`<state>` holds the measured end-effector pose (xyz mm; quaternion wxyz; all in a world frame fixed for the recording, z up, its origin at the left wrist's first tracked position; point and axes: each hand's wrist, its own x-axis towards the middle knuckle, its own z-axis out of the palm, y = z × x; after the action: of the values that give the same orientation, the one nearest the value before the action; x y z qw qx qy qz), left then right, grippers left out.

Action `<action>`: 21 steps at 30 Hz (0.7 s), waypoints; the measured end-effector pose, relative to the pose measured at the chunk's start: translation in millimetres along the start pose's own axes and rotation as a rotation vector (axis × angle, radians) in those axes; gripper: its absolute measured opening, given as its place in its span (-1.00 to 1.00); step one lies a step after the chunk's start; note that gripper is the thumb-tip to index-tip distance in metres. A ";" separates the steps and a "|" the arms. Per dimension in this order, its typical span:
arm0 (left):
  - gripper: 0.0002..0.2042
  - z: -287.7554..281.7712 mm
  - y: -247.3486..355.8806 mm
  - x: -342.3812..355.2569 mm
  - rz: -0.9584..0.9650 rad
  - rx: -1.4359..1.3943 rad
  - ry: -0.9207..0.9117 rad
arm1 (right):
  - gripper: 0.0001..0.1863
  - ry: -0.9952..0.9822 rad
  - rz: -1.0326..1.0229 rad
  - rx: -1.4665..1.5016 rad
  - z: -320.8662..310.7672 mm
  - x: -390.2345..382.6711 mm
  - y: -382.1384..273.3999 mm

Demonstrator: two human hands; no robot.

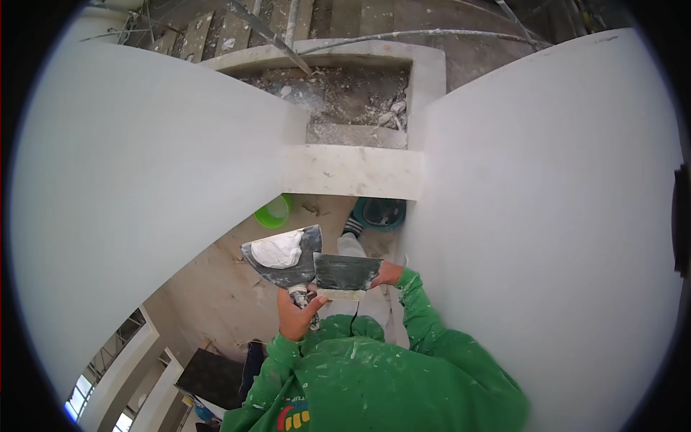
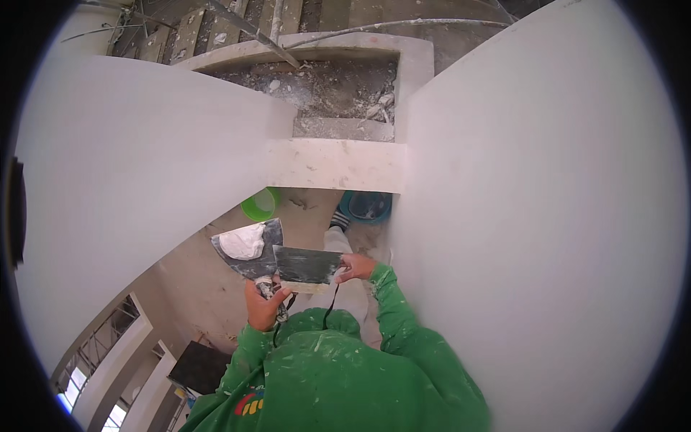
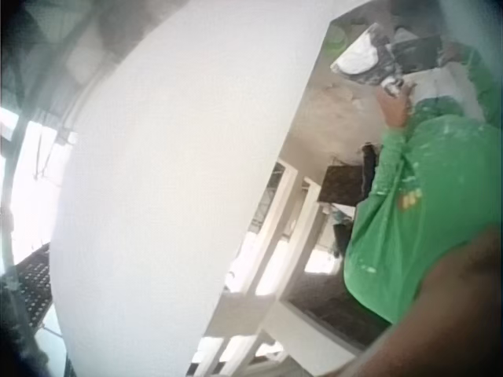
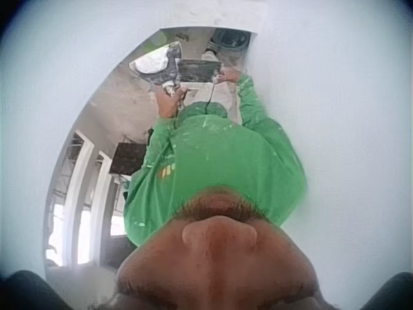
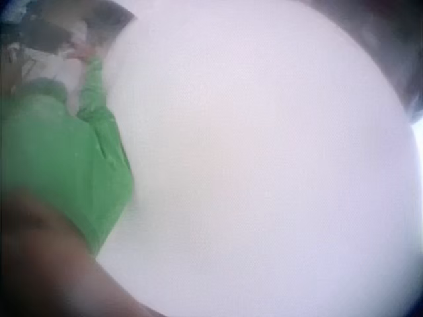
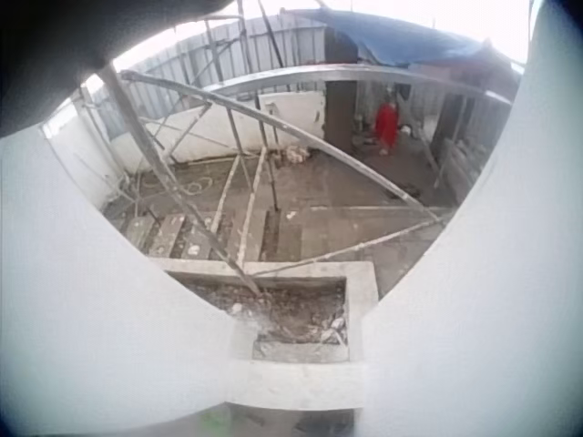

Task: The person sits on a concrete staircase and uses a trowel and a smaller scraper to apply and smooth white plaster onto the stair risers and the adjacent wall. They repeatedly scoop plaster from the trowel onto the scraper and spread it evenly across the surfaces.

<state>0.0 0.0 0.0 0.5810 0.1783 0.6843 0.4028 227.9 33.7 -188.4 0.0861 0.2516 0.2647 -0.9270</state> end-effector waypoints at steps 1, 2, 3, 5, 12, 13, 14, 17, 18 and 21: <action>-0.52 6.9 1.4 4.5 0.001 -0.002 0.025 | 0.01 -0.021 -0.021 -0.033 15.9 -15.4 -44.1; -0.56 13.2 7.5 13.8 0.003 0.012 0.023 | 0.00 -0.081 -0.177 -0.049 42.6 6.0 -56.9; -0.56 -20.7 33.5 2.5 0.053 0.148 0.092 | -0.01 -0.070 -0.302 -0.050 66.1 18.7 -73.2; -0.57 5.5 18.3 -6.3 0.067 0.080 0.125 | -0.02 0.052 -0.505 -0.147 72.5 -8.9 -67.0; -0.57 19.3 -6.0 -3.0 0.113 -0.012 0.068 | -0.07 0.319 -0.824 0.346 76.7 -27.1 -47.8; -0.57 20.3 -6.7 -1.2 0.121 -0.023 0.071 | -0.10 0.334 -0.851 0.341 78.8 -25.7 -52.2; -0.58 22.6 -5.4 1.9 0.128 -0.035 0.075 | -0.13 0.348 -0.878 0.335 80.5 -23.1 -55.1; -0.59 25.2 -2.9 5.6 0.145 -0.054 0.033 | -0.29 0.457 -0.832 0.383 95.8 -19.0 -51.7; -0.59 23.5 -0.7 5.1 0.147 -0.048 0.010 | -0.35 0.533 -0.816 0.386 100.5 -16.1 -50.1; -0.61 23.3 1.1 5.1 0.160 -0.083 -0.021 | -0.52 0.690 -0.871 0.524 110.7 -13.1 -51.4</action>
<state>20.3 12.4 -2.5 0.5609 0.2126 0.6445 0.4742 177.5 18.4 -77.6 -0.4561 0.4187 0.1194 -0.7762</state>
